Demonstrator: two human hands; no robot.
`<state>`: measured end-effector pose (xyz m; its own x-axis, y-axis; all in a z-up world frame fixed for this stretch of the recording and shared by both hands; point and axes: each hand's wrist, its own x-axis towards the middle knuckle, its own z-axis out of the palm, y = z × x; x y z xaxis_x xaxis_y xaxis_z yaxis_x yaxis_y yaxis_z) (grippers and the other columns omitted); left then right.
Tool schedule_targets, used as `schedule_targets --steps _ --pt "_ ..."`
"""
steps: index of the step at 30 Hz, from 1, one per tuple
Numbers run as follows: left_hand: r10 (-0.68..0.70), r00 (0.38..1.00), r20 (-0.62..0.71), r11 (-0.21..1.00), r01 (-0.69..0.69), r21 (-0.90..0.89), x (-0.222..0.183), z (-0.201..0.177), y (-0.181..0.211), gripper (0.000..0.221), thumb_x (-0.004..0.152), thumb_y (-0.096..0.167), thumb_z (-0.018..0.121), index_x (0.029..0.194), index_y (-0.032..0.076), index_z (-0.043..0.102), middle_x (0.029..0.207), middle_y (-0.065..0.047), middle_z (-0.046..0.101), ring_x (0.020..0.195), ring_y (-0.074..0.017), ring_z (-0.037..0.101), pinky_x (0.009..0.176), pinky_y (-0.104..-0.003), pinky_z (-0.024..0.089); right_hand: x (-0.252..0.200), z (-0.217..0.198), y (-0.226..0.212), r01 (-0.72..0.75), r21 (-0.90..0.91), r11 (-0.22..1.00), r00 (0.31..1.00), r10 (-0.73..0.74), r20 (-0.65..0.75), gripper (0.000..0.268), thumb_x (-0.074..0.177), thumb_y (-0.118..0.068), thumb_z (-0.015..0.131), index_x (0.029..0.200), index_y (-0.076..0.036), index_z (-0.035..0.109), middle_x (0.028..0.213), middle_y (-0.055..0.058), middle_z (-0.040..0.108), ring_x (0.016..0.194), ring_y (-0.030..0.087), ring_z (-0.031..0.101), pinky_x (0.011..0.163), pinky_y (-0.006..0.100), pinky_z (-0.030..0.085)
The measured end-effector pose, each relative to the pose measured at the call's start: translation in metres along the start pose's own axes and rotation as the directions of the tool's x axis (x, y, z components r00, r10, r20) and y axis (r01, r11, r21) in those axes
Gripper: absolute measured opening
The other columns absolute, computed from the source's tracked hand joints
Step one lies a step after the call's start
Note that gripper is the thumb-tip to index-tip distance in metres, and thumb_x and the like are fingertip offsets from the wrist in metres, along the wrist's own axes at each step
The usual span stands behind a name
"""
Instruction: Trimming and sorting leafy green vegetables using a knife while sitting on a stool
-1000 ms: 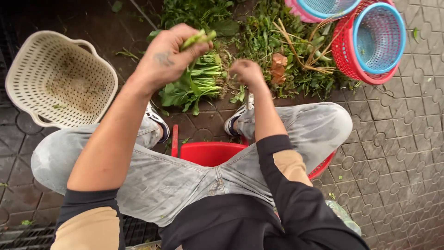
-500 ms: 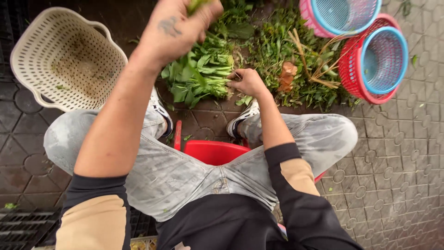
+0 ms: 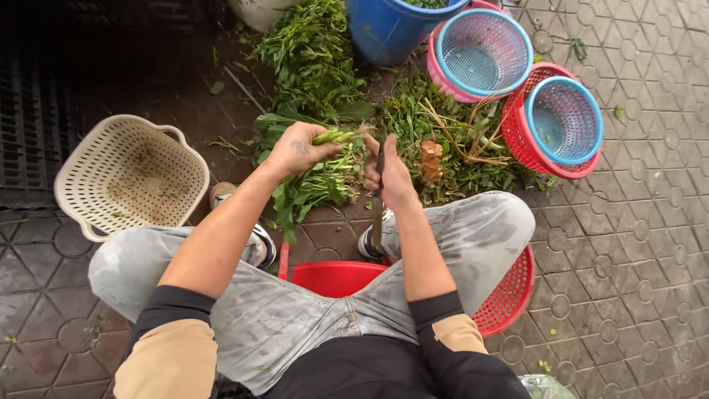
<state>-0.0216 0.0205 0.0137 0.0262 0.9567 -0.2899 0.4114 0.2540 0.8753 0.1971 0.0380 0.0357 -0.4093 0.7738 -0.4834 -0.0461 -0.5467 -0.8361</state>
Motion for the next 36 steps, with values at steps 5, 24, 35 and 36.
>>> schedule_targets --steps 5,24,35,36 --pt "-0.008 0.999 0.046 0.998 0.011 -0.059 -0.01 -0.008 0.008 0.012 0.085 0.032 0.079 0.076 0.024 0.079 0.067 0.002 0.074 0.069 -0.0163 0.069 0.068 -0.028 0.051 0.025 -0.007 0.06 0.178 0.147 0.973 0.977 -0.192 0.091 0.051 0.107 -0.032 0.06 0.15 -0.008 0.047 0.098 -0.001 0.055 0.061 0.008 0.055 0.049 0.02 0.045" --pt "0.395 0.905 -0.154 0.806 -0.423 -0.414 -0.041 -0.101 0.077 0.026 0.107 0.041 0.058 0.116 0.016 0.063 0.138 -0.012 0.066 0.134 -0.0244 0.063 0.116 -0.04 0.048 0.149 -0.034 0.207 -0.381 -0.104 0.919 0.747 0.239 -0.621 0.039 0.083 -0.044 0.08 0.094 -0.014 0.058 0.074 0.003 0.059 0.049 0.011 0.045 0.039 0.029 0.037" --pt "0.3 0.839 -0.455 0.648 -0.529 -0.548 -0.022 -0.076 0.054 0.015 0.098 0.01 0.072 0.112 0.005 0.07 0.079 -0.007 0.069 0.065 -0.0149 0.068 0.072 -0.032 0.062 0.159 -0.075 0.238 -0.249 -0.671 0.698 0.713 -0.336 -0.615 0.019 0.085 -0.03 0.076 0.096 -0.015 0.076 0.089 0.01 0.075 0.09 0.03 0.073 0.081 0.04 0.057" --pt "0.361 0.842 -0.401 0.761 -0.514 -0.395 -0.021 -0.076 0.061 0.018 0.091 0.009 0.081 0.107 0.009 0.074 0.081 -0.006 0.07 0.064 -0.0144 0.067 0.074 -0.035 0.06 0.129 -0.064 0.201 -0.068 -0.658 0.75 0.744 -0.402 -0.534 0.013 0.09 -0.019 0.077 0.1 -0.012 0.077 0.087 0.01 0.075 0.082 0.026 0.073 0.073 0.037 0.056"
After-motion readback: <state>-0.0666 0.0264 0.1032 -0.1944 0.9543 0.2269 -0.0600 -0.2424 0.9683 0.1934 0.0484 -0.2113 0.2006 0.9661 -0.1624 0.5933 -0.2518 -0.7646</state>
